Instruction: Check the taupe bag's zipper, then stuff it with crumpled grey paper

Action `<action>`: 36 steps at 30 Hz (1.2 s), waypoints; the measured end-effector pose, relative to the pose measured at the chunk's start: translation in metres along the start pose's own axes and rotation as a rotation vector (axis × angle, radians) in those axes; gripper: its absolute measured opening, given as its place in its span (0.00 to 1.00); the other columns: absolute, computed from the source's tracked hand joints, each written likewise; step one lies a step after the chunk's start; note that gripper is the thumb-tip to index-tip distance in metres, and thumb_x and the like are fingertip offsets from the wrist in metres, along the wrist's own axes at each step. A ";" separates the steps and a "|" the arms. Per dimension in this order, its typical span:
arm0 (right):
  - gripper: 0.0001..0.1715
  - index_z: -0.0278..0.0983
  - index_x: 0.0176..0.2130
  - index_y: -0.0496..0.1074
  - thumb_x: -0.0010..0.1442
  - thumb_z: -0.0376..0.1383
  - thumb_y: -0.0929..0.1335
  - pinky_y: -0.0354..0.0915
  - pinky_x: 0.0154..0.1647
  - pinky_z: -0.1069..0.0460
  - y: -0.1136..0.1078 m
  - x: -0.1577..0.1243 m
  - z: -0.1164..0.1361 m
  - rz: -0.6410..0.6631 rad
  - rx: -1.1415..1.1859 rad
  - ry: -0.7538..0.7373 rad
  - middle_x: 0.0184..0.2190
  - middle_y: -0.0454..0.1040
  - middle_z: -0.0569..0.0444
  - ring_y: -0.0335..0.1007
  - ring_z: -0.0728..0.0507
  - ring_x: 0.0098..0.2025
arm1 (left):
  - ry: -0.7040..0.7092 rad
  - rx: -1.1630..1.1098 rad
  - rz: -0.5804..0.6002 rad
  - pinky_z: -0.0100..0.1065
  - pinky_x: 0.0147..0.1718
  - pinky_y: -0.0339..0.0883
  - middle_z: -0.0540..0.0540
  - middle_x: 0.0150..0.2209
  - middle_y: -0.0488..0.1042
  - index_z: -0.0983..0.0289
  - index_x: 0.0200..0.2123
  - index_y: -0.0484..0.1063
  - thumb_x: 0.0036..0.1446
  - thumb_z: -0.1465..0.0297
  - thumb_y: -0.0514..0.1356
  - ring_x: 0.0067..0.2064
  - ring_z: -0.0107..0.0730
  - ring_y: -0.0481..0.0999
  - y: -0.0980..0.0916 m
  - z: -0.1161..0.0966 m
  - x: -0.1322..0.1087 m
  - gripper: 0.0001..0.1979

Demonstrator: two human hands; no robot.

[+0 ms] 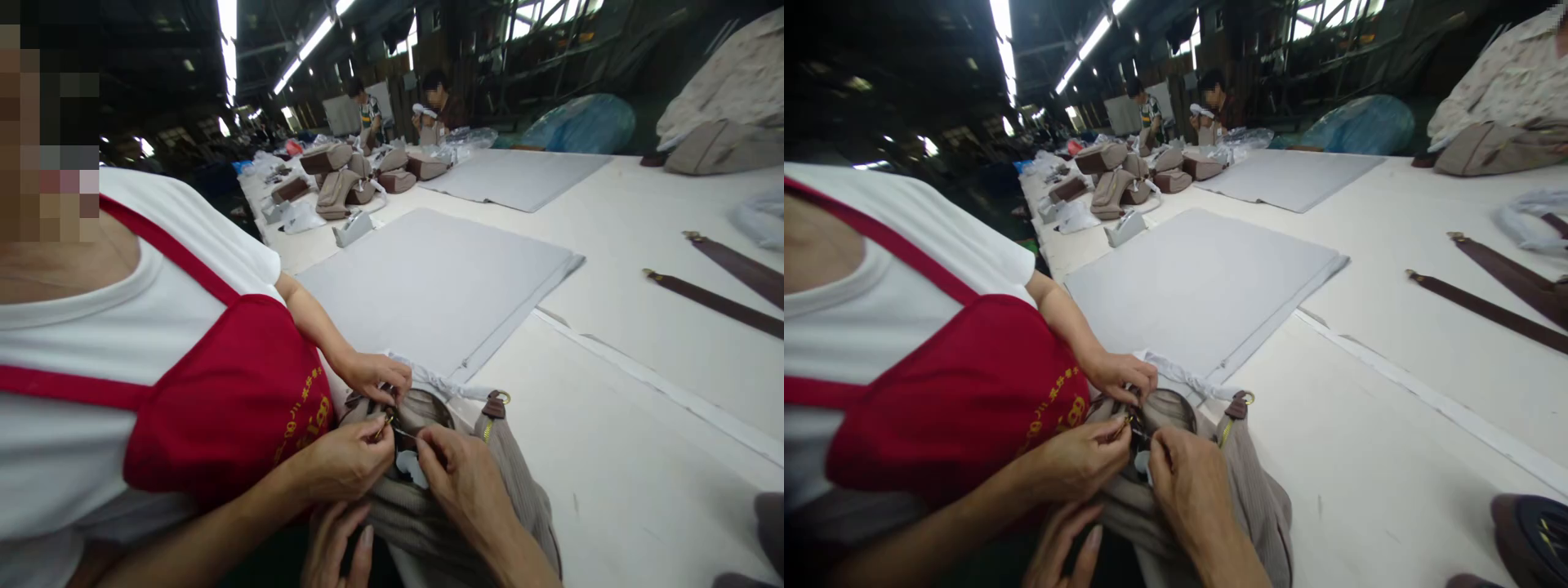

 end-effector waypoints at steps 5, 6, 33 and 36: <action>0.15 0.39 0.28 0.70 0.63 0.34 0.59 0.47 0.25 0.52 0.011 0.003 0.005 0.023 -0.153 0.094 0.24 0.75 0.54 0.72 0.45 0.27 | 0.043 0.013 0.036 0.40 0.59 0.63 0.56 0.35 0.76 0.56 0.34 0.79 0.60 0.54 0.54 0.50 0.39 0.75 -0.004 -0.003 0.003 0.17; 0.15 0.39 0.28 0.70 0.63 0.34 0.60 0.46 0.25 0.51 0.012 0.004 0.006 0.024 -0.177 0.095 0.24 0.76 0.54 0.72 0.44 0.27 | 0.028 0.013 0.040 0.41 0.60 0.61 0.56 0.35 0.77 0.55 0.34 0.78 0.60 0.55 0.54 0.51 0.39 0.75 -0.005 -0.004 0.003 0.16; 0.11 0.37 0.28 0.71 0.58 0.33 0.62 0.60 0.44 0.54 0.014 -0.019 -0.004 0.091 0.230 -0.151 0.44 0.72 0.50 0.70 0.46 0.44 | 0.407 0.742 -0.321 0.36 0.42 0.77 0.50 0.36 0.79 0.56 0.35 0.76 0.60 0.75 0.54 0.41 0.34 0.79 0.029 -0.037 -0.056 0.11; 0.11 0.37 0.24 0.70 0.55 0.30 0.63 0.59 0.39 0.55 0.010 -0.013 -0.002 0.319 0.127 -0.152 0.38 0.73 0.54 0.70 0.47 0.38 | 0.436 0.916 -0.572 0.40 0.51 0.70 0.53 0.47 0.76 0.57 0.46 0.72 0.61 0.73 0.53 0.50 0.36 0.75 0.051 -0.058 -0.077 0.12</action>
Point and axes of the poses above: each hand's wrist, its own x-axis towards the middle knuckle, its own y-axis out of the palm, z = x × y, the point moved 1 cm from there along x, towards the middle knuckle
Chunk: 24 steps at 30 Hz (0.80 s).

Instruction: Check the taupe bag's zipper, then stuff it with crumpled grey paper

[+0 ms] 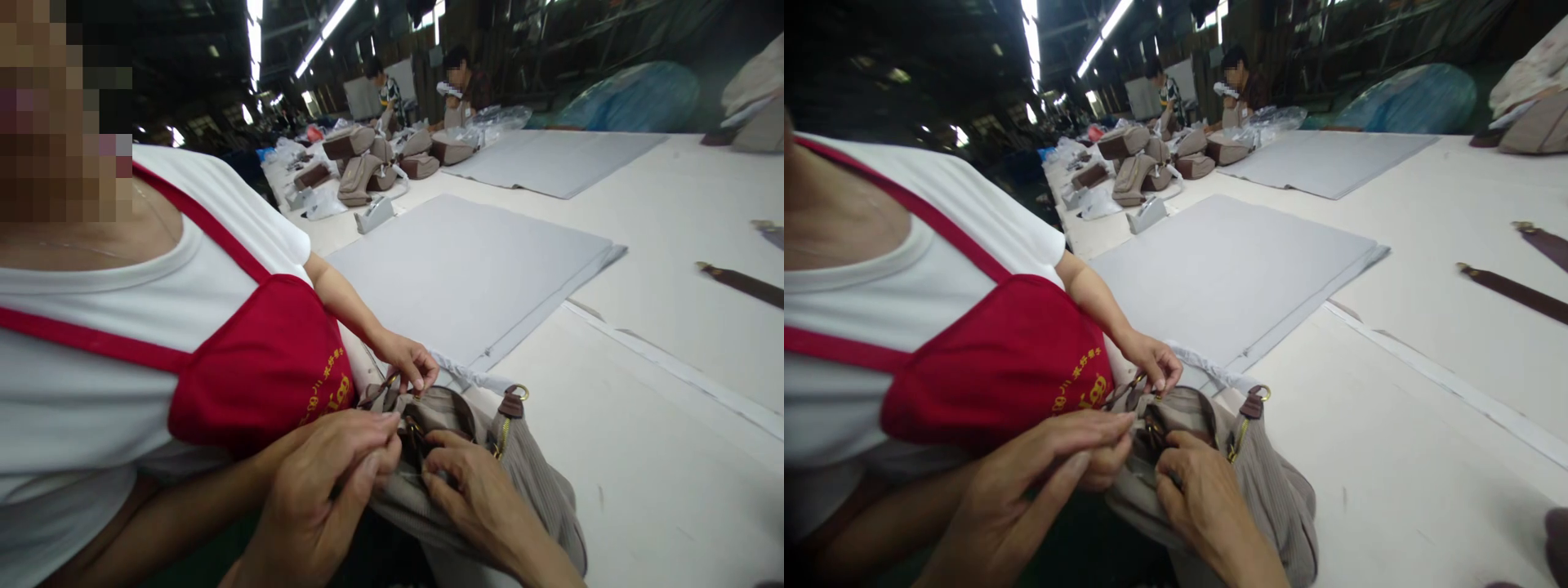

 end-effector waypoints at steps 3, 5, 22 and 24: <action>0.10 0.37 0.24 0.71 0.54 0.29 0.63 0.56 0.32 0.54 -0.002 0.011 0.006 0.110 -0.144 0.014 0.32 0.73 0.55 0.70 0.48 0.32 | 0.025 0.220 0.056 0.39 0.45 0.72 0.51 0.45 0.76 0.57 0.48 0.70 0.63 0.74 0.51 0.46 0.35 0.76 0.002 -0.014 0.009 0.14; 0.11 0.37 0.27 0.73 0.54 0.29 0.63 0.53 0.28 0.52 0.001 0.019 0.012 0.152 -0.291 0.030 0.32 0.74 0.53 0.70 0.46 0.30 | 0.041 0.237 0.081 0.39 0.44 0.72 0.52 0.44 0.77 0.59 0.46 0.71 0.63 0.74 0.50 0.44 0.35 0.76 0.007 -0.016 0.018 0.13; 0.15 0.36 0.24 0.65 0.58 0.41 0.61 0.53 0.27 0.54 0.000 0.002 -0.015 -0.098 0.320 0.148 0.22 0.62 0.59 0.57 0.49 0.26 | 0.121 0.473 -0.277 0.33 0.45 0.74 0.64 0.45 0.76 0.70 0.51 0.65 0.60 0.79 0.48 0.49 0.38 0.76 0.112 0.023 -0.039 0.17; 0.15 0.36 0.24 0.63 0.58 0.41 0.61 0.52 0.27 0.55 -0.001 0.002 -0.014 -0.100 0.344 0.168 0.21 0.60 0.59 0.55 0.50 0.26 | 0.112 0.422 -0.320 0.33 0.43 0.74 0.60 0.42 0.77 0.68 0.50 0.66 0.60 0.80 0.47 0.45 0.35 0.78 0.121 0.026 -0.033 0.16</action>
Point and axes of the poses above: each hand's wrist, its own x-axis towards the middle knuckle, its own y-axis out of the palm, z = x × y, the point moved 1 cm from there along x, towards the middle knuckle
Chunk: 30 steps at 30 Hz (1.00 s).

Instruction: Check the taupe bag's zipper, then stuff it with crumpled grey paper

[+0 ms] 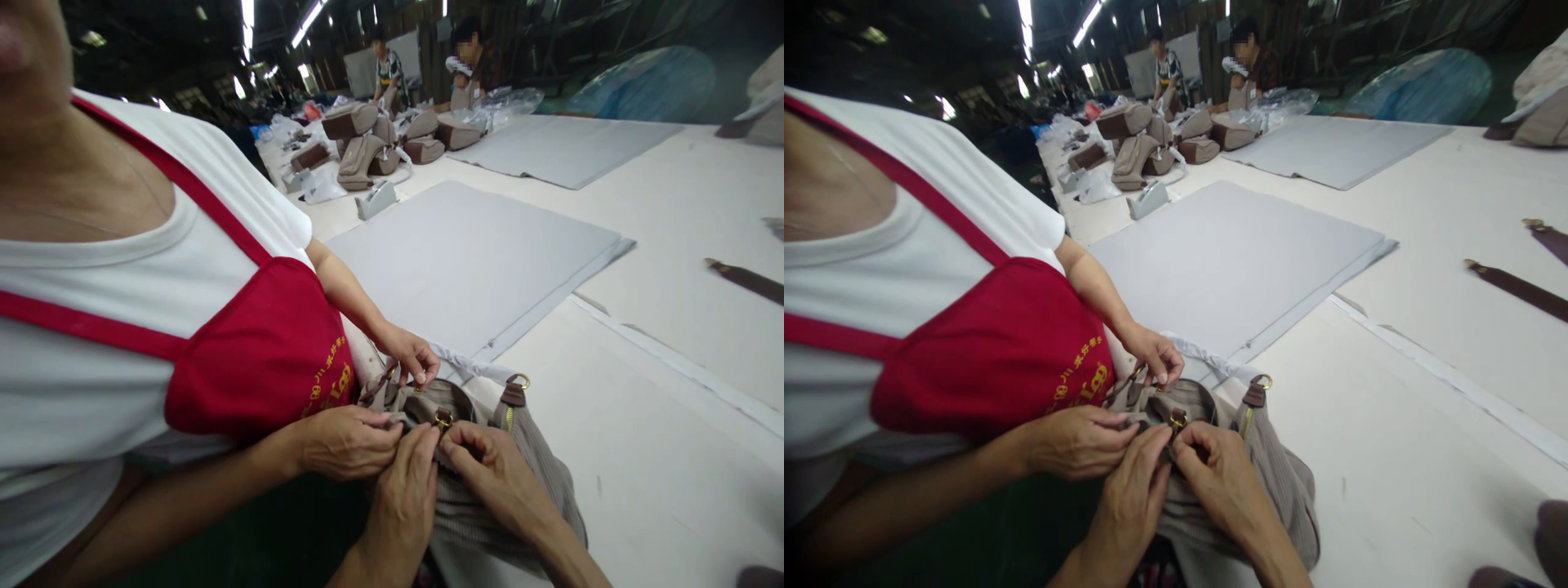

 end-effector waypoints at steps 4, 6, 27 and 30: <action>0.14 0.37 0.23 0.61 0.57 0.40 0.61 0.52 0.26 0.55 -0.005 -0.003 0.003 0.013 0.024 -0.003 0.21 0.60 0.60 0.54 0.50 0.25 | -0.017 -0.185 -0.079 0.28 0.42 0.74 0.56 0.36 0.78 0.65 0.45 0.68 0.61 0.79 0.50 0.39 0.29 0.78 0.003 0.003 0.008 0.12; 0.14 0.37 0.22 0.61 0.57 0.40 0.61 0.54 0.27 0.55 -0.009 -0.007 0.002 -0.011 0.011 0.008 0.21 0.62 0.59 0.57 0.49 0.26 | -0.024 -0.267 -0.118 0.25 0.41 0.72 0.55 0.36 0.78 0.65 0.44 0.70 0.61 0.78 0.53 0.39 0.28 0.78 -0.001 0.005 0.012 0.11; 0.20 0.37 0.24 0.71 0.60 0.45 0.61 0.52 0.19 0.55 0.022 -0.011 0.014 -0.493 -0.021 -0.014 0.15 0.64 0.59 0.59 0.50 0.18 | -0.851 -0.828 -0.008 0.24 0.24 0.68 0.50 0.24 0.77 0.62 0.38 0.78 0.54 0.58 0.62 0.25 0.27 0.73 0.008 0.012 0.036 0.15; 0.19 0.37 0.24 0.71 0.60 0.42 0.61 0.54 0.21 0.56 0.025 0.000 0.020 -0.481 -0.026 -0.052 0.17 0.68 0.58 0.61 0.50 0.18 | -0.819 -0.798 -0.046 0.27 0.32 0.73 0.54 0.35 0.80 0.61 0.38 0.78 0.53 0.58 0.62 0.36 0.34 0.79 0.009 0.012 0.036 0.14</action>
Point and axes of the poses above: each hand's wrist, its own x-axis towards the middle knuckle, its own y-axis out of the palm, z = x × y, the point moved 1 cm from there along x, towards the middle knuckle
